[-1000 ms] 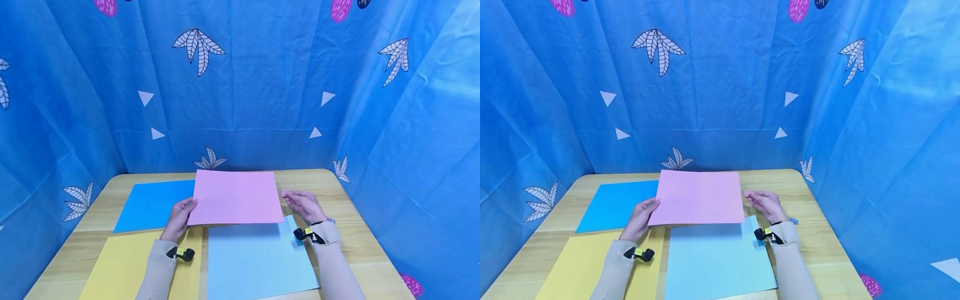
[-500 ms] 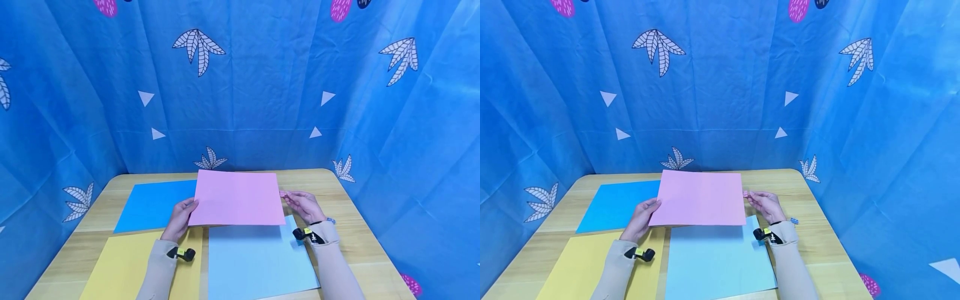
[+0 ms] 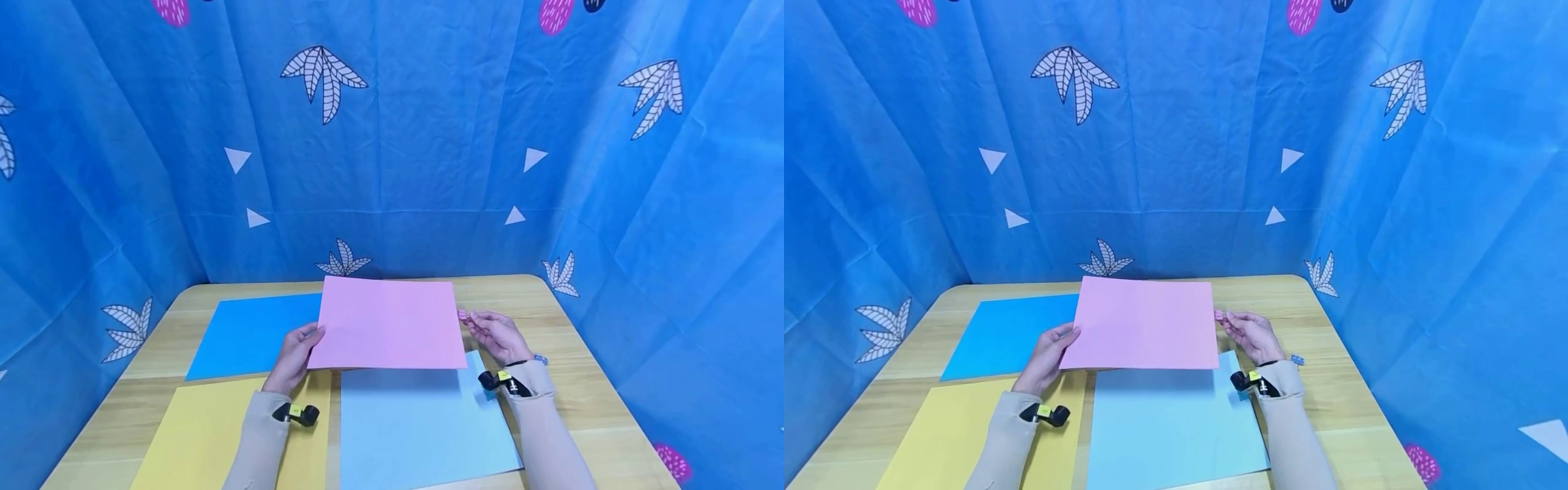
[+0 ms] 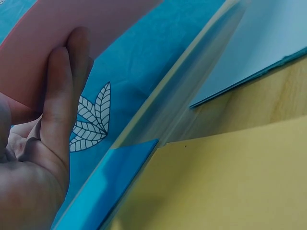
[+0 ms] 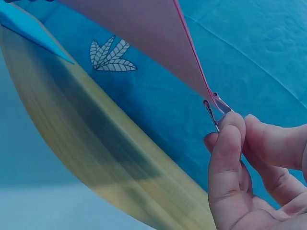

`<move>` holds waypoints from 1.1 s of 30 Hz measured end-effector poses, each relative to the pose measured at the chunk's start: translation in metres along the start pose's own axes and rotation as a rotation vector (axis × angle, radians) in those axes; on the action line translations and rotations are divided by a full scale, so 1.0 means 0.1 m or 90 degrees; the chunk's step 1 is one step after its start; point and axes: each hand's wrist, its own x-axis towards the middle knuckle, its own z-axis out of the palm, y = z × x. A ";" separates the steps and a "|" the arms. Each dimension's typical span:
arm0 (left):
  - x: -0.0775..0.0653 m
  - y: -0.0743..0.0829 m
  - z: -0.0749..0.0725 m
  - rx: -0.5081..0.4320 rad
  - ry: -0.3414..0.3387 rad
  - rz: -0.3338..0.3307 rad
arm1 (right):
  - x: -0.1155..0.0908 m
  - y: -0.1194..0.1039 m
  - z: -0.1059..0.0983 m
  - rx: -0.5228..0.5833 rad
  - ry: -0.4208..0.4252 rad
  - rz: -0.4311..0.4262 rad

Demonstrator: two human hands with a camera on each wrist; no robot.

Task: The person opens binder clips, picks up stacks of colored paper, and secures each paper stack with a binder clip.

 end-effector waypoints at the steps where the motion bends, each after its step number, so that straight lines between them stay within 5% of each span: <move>1: 0.00 0.00 0.00 -0.001 0.001 -0.001 | 0.00 0.00 0.00 -0.002 -0.005 -0.002; 33: -0.03 0.01 0.07 -0.004 -0.034 0.002 | -0.01 -0.04 0.06 -0.033 0.000 -0.006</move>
